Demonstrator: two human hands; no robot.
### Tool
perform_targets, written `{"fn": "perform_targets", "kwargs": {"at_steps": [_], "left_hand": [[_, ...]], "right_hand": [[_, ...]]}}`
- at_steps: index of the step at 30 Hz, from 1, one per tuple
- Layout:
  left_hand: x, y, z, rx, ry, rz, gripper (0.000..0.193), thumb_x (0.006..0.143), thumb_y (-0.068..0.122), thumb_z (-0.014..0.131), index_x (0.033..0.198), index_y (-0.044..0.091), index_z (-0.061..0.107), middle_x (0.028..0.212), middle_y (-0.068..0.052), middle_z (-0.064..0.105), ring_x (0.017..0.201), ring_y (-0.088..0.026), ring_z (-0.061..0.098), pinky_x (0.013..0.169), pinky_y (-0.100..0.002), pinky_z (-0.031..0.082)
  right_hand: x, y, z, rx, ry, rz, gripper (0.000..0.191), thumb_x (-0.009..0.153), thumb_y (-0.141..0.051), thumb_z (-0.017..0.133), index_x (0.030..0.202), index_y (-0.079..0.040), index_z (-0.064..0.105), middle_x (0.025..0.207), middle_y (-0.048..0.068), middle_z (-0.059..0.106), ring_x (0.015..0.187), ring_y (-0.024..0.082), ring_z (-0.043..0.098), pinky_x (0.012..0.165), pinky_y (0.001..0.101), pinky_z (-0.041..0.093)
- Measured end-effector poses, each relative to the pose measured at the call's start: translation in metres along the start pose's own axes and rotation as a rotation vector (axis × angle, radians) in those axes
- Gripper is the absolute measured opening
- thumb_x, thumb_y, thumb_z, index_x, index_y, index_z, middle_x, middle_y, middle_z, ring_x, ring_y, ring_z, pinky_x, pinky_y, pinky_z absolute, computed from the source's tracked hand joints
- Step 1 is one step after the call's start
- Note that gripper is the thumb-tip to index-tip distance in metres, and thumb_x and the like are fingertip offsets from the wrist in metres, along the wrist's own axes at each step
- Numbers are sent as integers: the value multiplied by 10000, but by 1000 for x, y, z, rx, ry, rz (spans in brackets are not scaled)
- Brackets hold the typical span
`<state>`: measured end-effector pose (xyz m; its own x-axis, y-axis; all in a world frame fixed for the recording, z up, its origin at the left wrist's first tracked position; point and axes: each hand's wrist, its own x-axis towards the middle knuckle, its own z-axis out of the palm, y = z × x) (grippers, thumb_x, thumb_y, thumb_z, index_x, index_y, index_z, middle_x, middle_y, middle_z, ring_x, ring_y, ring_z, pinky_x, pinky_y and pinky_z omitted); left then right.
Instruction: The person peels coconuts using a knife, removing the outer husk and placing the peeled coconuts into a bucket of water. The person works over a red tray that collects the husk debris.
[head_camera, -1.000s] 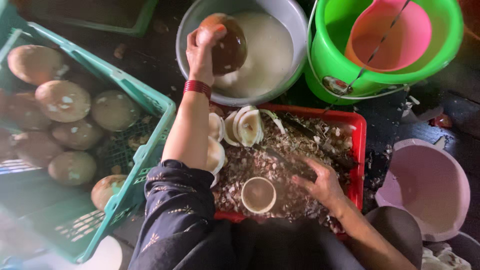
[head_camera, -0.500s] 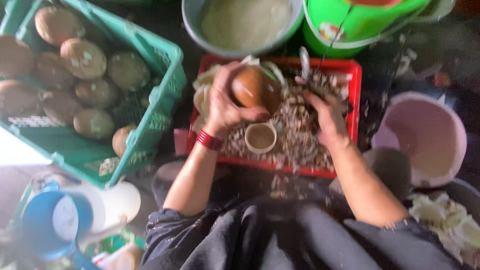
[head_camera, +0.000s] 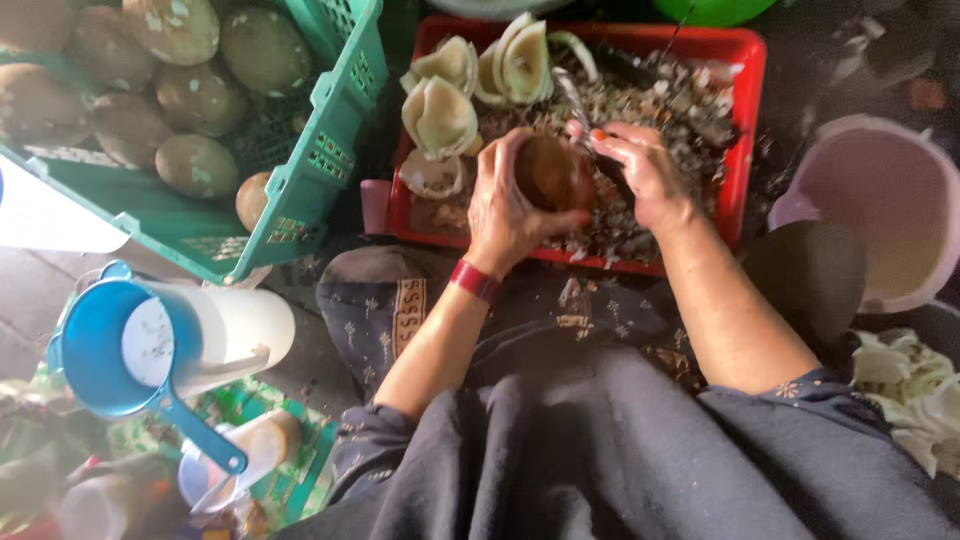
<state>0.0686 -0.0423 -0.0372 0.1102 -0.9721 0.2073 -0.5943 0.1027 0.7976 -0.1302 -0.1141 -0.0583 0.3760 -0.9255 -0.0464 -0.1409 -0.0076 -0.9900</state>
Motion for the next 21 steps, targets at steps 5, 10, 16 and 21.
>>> {"fn": "perform_targets", "kwargs": {"at_steps": [5,10,16,21], "left_hand": [[11,6,-3,42,-51,-69,1157,427,463,1016,1409,207,459,1407,-156,508,1267,-386,568,981,-485,534],[9,0,7,-1,-46,-135,1160,452,492,997,1434,206,450,1407,-170,529,1222,-383,611,954,-490,553],[5,-2,18,-7,7,-22,969,736,424,897,1539,189,408,1424,-145,523,1252,-333,630,1007,-449,584],[3,6,13,120,-17,-23,1118,423,408,971,1399,160,483,1328,-160,522,1199,-378,592,929,-480,557]], "right_hand": [[1,2,11,-29,141,-84,363,1029,-395,596,1118,-89,769,1039,101,778,921,181,704,842,361,592],[3,-1,30,-182,216,73,259,1046,-281,579,1132,-125,768,989,76,789,786,177,711,664,295,577],[-10,-35,53,-804,399,-622,223,1023,-177,597,1107,-33,745,1232,146,756,1036,311,733,791,325,615],[22,-30,35,57,144,232,213,1007,-197,606,1038,-64,770,1295,152,730,1020,327,741,789,329,609]]}}
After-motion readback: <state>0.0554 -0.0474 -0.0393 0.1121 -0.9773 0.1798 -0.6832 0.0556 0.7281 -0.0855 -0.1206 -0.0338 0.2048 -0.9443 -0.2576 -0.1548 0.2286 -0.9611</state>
